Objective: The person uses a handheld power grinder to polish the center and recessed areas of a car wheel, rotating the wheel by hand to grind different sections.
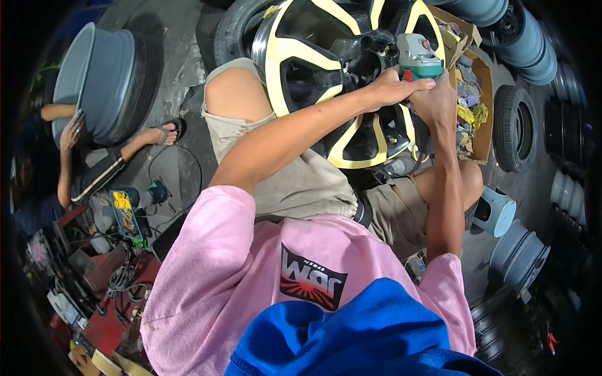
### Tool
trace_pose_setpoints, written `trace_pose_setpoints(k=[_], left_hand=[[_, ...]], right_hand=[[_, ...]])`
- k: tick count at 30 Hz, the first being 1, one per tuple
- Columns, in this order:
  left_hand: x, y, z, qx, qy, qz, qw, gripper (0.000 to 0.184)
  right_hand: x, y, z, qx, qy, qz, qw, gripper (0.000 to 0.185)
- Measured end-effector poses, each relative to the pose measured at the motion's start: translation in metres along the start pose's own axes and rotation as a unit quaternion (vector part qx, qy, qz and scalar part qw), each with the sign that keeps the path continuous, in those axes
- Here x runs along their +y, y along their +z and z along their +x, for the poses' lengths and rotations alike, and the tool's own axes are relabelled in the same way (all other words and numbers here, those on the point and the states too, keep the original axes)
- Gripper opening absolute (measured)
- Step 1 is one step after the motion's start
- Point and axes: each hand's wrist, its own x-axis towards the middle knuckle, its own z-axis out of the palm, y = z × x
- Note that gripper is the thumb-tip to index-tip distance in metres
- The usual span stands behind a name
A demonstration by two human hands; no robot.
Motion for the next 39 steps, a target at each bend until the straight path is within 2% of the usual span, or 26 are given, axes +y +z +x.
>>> trace_pose_setpoints(k=[1,9,12,14,21,23,26,28,31,35,37,39], left_hand=[[-0.003,-0.001,0.001,0.024,0.02,0.0,1.0,0.073],[0.002,-0.001,-0.004,-0.006,-0.003,-0.007,1.0,0.08],[0.003,0.0,-0.005,0.015,-0.004,0.005,1.0,0.08],[-0.002,-0.001,0.002,0.019,0.029,0.052,0.998,0.08],[0.003,0.0,-0.001,0.006,-0.013,0.109,0.994,0.08],[-0.004,0.0,-0.001,0.007,0.033,0.073,0.997,0.083],[-0.016,-0.004,0.006,0.017,0.053,0.044,0.997,0.084],[-0.012,-0.005,0.002,0.006,0.025,0.035,0.999,0.084],[-0.006,-0.004,-0.003,-0.021,-0.022,0.023,0.999,0.082],[-0.004,0.007,-0.004,-0.017,0.002,0.09,0.996,0.081],[-0.001,0.013,-0.006,-0.008,0.003,0.124,0.992,0.081],[-0.003,0.023,-0.009,-0.02,0.079,0.167,0.983,0.081]], right_hand=[[-0.003,0.0,0.001,-0.01,0.001,-0.004,1.0,0.065],[0.005,0.004,0.002,-0.008,-0.01,0.015,1.0,0.062],[0.002,0.004,0.002,-0.008,0.005,-0.002,1.0,0.064],[-0.002,0.0,0.001,-0.029,0.056,0.035,0.997,0.065],[0.03,0.016,0.003,-0.003,0.005,0.09,0.996,0.062],[0.02,0.016,-0.007,0.022,0.017,0.035,0.999,0.062],[0.012,0.015,-0.009,0.032,0.007,0.051,0.998,0.061],[0.01,0.014,-0.011,0.028,-0.007,0.04,0.999,0.063],[0.01,0.012,-0.013,0.01,0.032,0.041,0.999,0.064],[0.024,0.001,-0.013,-0.008,0.074,0.081,0.994,0.063],[0.047,0.0,-0.014,0.005,0.049,0.133,0.99,0.063],[0.061,0.0,-0.018,0.01,0.026,0.183,0.983,0.063]])
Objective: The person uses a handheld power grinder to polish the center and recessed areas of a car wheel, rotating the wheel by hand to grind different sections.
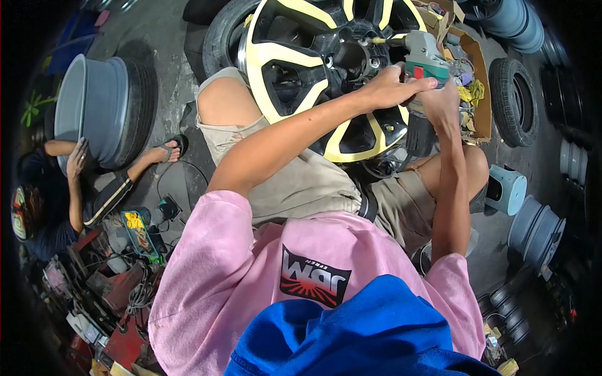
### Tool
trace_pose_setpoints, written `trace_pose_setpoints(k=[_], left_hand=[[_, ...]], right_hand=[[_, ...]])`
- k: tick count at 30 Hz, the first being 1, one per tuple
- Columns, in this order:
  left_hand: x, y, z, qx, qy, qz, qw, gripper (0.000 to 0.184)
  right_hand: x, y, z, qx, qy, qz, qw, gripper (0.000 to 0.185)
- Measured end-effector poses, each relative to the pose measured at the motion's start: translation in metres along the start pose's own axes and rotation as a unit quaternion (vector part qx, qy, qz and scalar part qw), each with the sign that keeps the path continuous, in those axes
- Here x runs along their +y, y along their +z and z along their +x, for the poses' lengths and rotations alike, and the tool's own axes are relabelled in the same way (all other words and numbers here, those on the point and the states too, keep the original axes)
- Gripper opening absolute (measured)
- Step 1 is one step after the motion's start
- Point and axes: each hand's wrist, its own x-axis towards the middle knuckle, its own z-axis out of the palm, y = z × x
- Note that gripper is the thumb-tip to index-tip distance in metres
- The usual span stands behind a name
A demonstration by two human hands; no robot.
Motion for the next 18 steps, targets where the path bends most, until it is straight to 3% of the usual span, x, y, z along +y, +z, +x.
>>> trace_pose_setpoints(k=[5,7,10,15,18], left_hand=[[0.004,0.006,-0.001,-0.012,-0.024,-0.008,1.0,0.081],[0.004,0.001,-0.001,-0.016,-0.096,-0.018,0.995,0.08],[-0.001,-0.004,-0.001,0.017,-0.076,-0.047,0.996,0.081],[-0.014,-0.015,0.005,0.013,-0.071,-0.106,0.992,0.084],[-0.011,-0.02,0.002,0.015,-0.074,-0.117,0.99,0.086]], right_hand=[[-0.014,-0.006,-0.011,0.02,-0.018,-0.019,0.999,0.064],[-0.023,-0.002,-0.009,0.026,-0.025,-0.042,0.998,0.066],[-0.044,0.005,-0.008,0.014,0.007,-0.108,0.994,0.07],[-0.032,0.027,0.007,0.002,-0.034,-0.166,0.985,0.064],[-0.043,0.029,0.006,-0.005,-0.014,-0.153,0.988,0.063]])
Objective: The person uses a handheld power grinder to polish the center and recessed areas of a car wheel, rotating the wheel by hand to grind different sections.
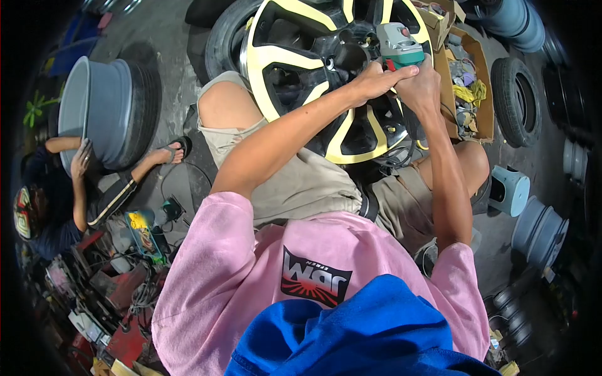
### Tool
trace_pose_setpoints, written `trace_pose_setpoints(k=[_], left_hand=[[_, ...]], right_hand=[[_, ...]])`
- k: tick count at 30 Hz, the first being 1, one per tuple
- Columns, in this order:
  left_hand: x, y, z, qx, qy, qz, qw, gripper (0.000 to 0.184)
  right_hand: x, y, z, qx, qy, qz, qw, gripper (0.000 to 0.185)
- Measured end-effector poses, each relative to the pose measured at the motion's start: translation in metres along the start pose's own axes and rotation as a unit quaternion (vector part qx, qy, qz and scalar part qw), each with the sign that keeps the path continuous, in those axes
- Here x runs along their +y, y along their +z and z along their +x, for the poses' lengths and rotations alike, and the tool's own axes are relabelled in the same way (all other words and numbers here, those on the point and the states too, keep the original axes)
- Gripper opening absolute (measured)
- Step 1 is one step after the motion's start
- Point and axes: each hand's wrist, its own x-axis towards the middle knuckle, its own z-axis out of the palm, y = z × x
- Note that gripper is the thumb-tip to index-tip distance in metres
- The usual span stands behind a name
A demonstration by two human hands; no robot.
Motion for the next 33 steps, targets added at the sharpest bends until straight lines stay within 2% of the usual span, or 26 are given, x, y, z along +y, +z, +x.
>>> trace_pose_setpoints(k=[4,10,12,14,21,26,28,31,33], left_hand=[[0.001,-0.003,0.002,-0.013,-0.01,0.0,1.0,0.081],[0.001,0.0,0.004,-0.01,-0.029,0.038,0.999,0.081],[-0.001,0.002,0.009,-0.012,-0.03,0.059,0.998,0.082],[0.0,-0.001,0.008,-0.003,-0.045,0.076,0.996,0.082],[-0.007,-0.007,0.007,-0.036,0.017,0.06,0.997,0.077],[0.0,0.0,0.004,-0.034,-0.006,0.053,0.998,0.074],[0.002,-0.002,0.007,-0.023,-0.025,0.098,0.995,0.074],[0.002,-0.003,0.006,-0.026,0.01,0.073,0.997,0.074],[0.001,-0.006,0.006,-0.032,0.003,0.067,0.997,0.074]], right_hand=[[0.003,0.003,0.003,-0.023,0.025,0.008,0.999,0.064],[0.02,0.006,0.005,-0.006,0.044,0.028,0.999,0.072],[0.025,0.011,0.005,0.016,0.004,0.056,0.998,0.073],[0.019,0.007,0.001,0.012,0.022,0.055,0.998,0.073],[0.004,0.004,-0.007,0.019,0.035,0.0,0.999,0.072],[0.011,0.002,-0.006,0.0,0.059,0.02,0.998,0.073],[0.012,0.001,-0.003,-0.001,0.057,0.032,0.998,0.074],[0.01,0.004,-0.002,0.006,0.05,0.043,0.998,0.074],[0.006,0.005,-0.003,0.017,0.06,0.001,0.998,0.07]])
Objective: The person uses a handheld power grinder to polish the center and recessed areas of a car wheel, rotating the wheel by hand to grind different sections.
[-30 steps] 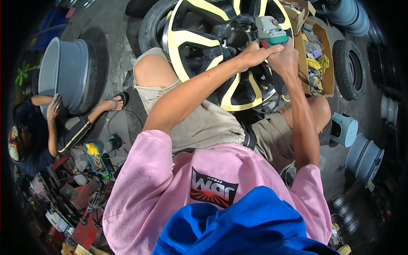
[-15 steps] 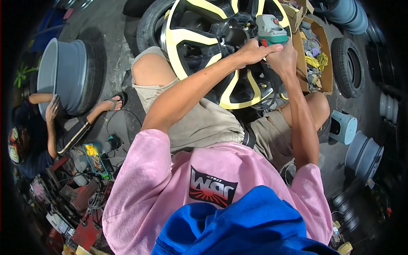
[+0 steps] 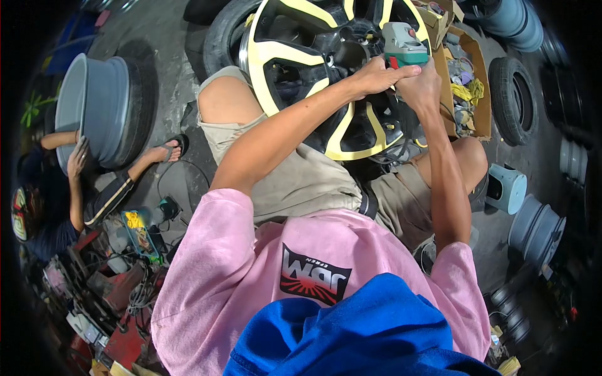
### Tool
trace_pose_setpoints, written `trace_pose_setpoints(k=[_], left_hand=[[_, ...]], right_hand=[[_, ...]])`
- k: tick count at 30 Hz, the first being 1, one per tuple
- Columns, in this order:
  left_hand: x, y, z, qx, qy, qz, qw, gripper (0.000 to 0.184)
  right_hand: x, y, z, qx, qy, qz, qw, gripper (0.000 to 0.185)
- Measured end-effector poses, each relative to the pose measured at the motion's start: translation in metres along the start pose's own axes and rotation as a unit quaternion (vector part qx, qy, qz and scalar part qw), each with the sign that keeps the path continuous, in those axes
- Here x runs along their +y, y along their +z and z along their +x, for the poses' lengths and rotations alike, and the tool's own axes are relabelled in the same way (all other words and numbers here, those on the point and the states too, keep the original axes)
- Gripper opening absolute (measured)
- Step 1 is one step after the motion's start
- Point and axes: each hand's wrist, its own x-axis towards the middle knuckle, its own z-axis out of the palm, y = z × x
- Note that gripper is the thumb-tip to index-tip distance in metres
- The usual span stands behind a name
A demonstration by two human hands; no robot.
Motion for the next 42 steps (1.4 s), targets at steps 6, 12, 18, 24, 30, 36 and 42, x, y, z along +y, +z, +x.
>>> trace_pose_setpoints(k=[6,12,18,24,30,36,42], left_hand=[[-0.001,0.011,0.001,0.002,-0.002,-0.016,1.0,0.074],[0.022,0.037,-0.011,-0.02,0.039,0.072,0.996,0.078],[0.024,0.041,-0.034,0.02,0.043,0.094,0.994,0.083],[0.022,0.02,-0.043,0.067,0.13,-0.003,0.989,0.069],[0.016,-0.005,-0.039,0.07,0.052,-0.053,0.995,0.079],[0.008,-0.018,-0.042,0.089,0.04,-0.072,0.993,0.077],[0.006,-0.023,-0.039,0.086,0.012,-0.071,0.994,0.072]], right_hand=[[0.002,-0.009,-0.004,-0.007,0.011,0.013,1.0,0.065],[0.024,-0.038,-0.029,0.012,-0.066,0.09,0.994,0.061],[0.007,-0.048,-0.043,0.026,-0.126,0.152,0.98,0.068],[-0.021,-0.032,-0.034,-0.005,-0.134,0.082,0.987,0.068],[-0.042,-0.015,-0.018,-0.038,-0.095,0.052,0.993,0.065],[-0.04,0.01,-0.004,-0.057,-0.099,0.009,0.993,0.068],[-0.046,0.009,-0.005,-0.064,-0.083,0.015,0.994,0.07]])
